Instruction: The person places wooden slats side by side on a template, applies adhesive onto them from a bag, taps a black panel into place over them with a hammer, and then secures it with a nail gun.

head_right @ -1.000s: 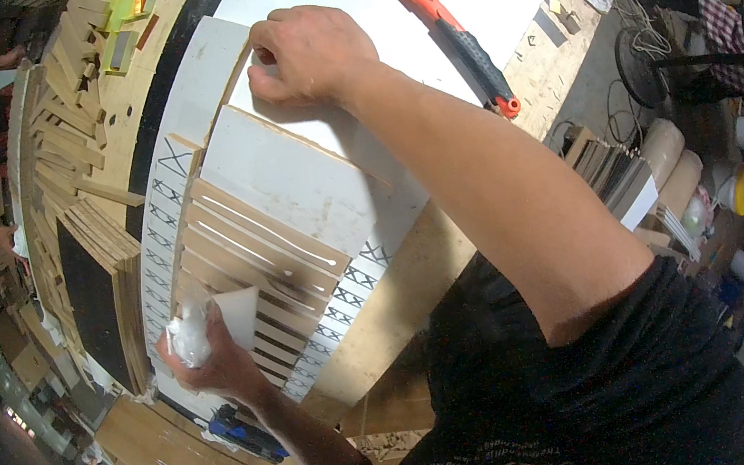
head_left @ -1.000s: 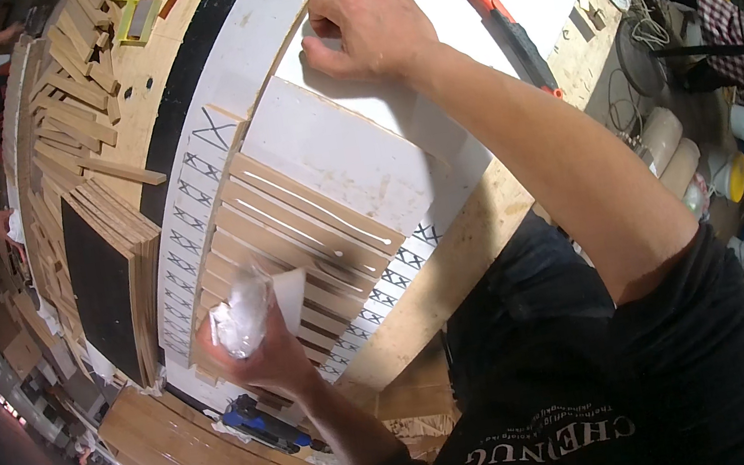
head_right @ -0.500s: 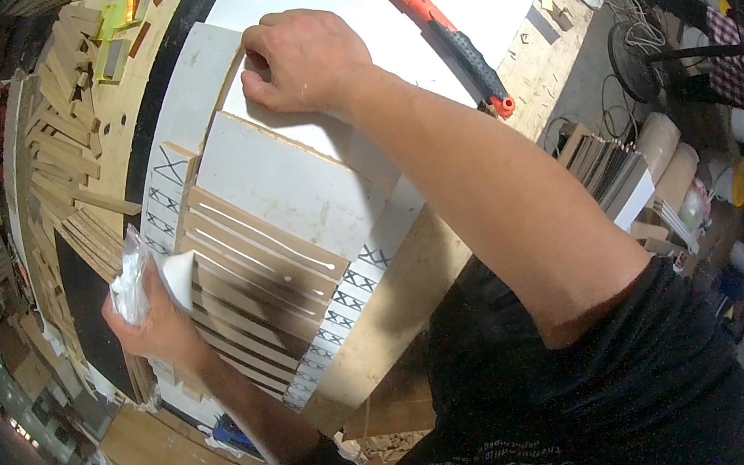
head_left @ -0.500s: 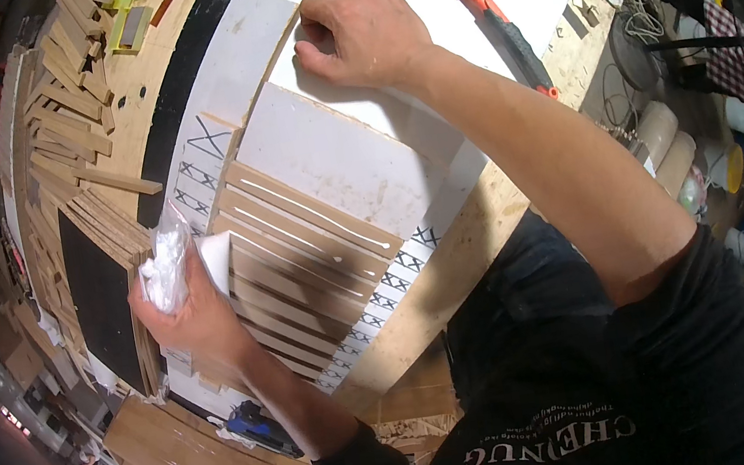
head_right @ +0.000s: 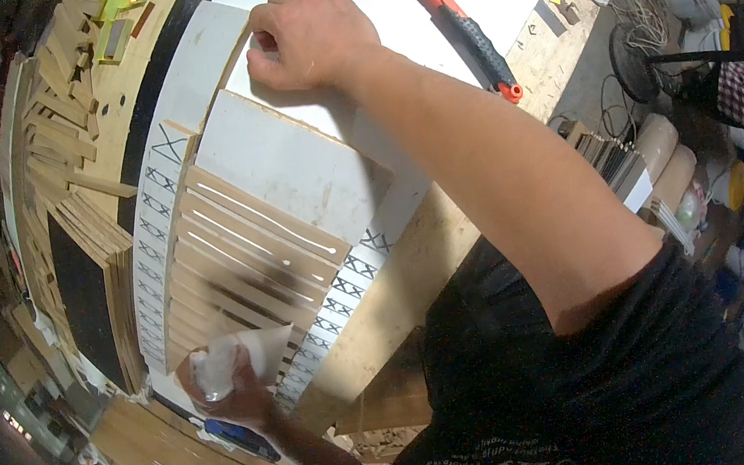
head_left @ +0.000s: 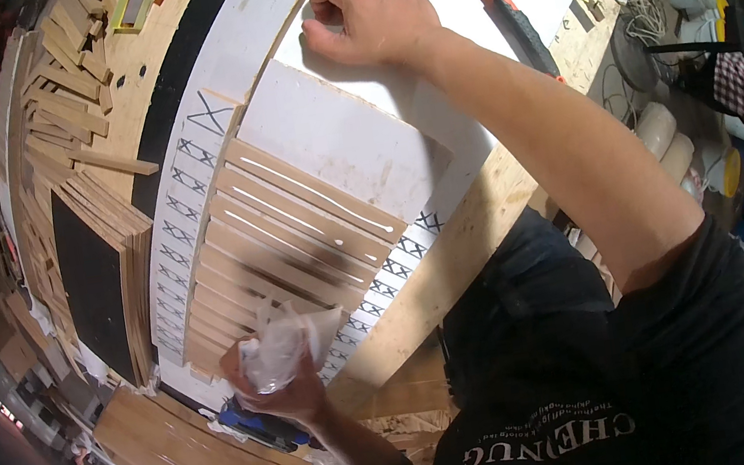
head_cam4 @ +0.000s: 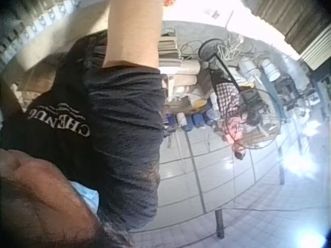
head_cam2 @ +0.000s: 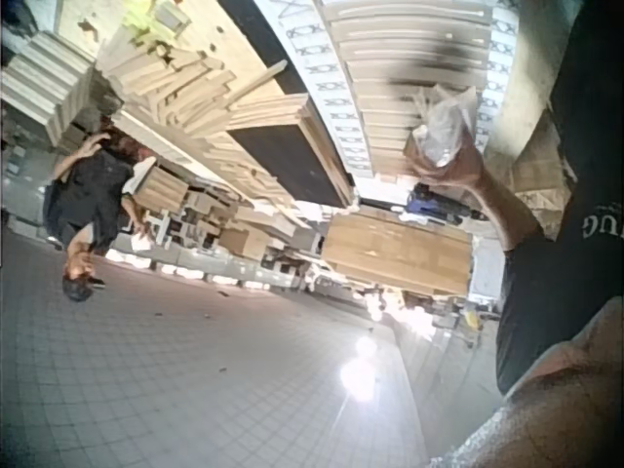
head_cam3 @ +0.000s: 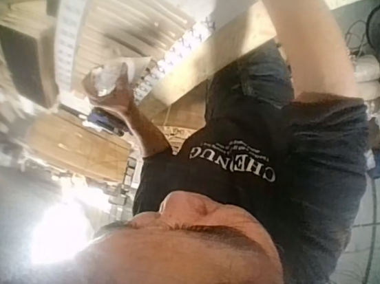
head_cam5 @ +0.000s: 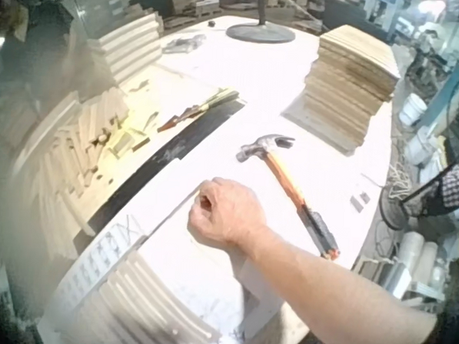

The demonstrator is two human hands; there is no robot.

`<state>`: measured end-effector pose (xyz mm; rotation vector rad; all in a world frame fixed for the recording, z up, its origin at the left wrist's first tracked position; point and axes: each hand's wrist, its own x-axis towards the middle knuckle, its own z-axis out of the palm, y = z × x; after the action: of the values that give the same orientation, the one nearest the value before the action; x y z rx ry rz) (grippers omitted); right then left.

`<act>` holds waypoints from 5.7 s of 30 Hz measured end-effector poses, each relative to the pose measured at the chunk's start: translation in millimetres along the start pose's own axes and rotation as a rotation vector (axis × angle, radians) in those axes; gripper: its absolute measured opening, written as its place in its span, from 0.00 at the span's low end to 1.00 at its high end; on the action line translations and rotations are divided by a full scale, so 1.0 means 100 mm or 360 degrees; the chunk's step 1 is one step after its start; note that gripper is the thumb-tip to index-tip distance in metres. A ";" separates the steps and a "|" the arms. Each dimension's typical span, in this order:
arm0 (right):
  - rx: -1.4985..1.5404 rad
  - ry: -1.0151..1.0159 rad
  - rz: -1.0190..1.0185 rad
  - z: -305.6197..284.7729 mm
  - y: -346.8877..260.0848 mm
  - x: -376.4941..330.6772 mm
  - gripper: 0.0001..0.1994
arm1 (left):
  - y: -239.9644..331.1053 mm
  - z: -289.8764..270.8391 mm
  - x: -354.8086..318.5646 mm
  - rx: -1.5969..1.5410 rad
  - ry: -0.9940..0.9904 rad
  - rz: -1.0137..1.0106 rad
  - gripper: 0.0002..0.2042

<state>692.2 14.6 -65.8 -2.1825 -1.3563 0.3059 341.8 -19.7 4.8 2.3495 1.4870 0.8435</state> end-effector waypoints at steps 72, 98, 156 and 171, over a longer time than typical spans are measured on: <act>0.0316 0.0251 0.0166 0.18 -0.06 -0.01 0.08 | -0.59 0.29 0.89 0.0356 0.0026 -0.0295 0.22; 0.0046 0.0155 -0.0113 -0.05 -0.12 0.00 0.13 | -0.23 -0.29 -0.09 -0.0343 0.0285 -0.0465 0.15; 0.0000 0.0113 -0.0113 -0.01 -0.06 0.00 0.14 | -0.52 -0.37 -0.16 0.0126 0.0209 -0.0181 0.24; 0.0019 0.0139 -0.0085 -0.03 -0.07 0.00 0.14 | -0.75 -0.07 0.77 0.0124 0.0377 -0.0186 0.17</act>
<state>688.2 16.0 -58.9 -2.1207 -1.3584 0.1958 306.1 81.7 0.5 2.2530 1.7602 1.0821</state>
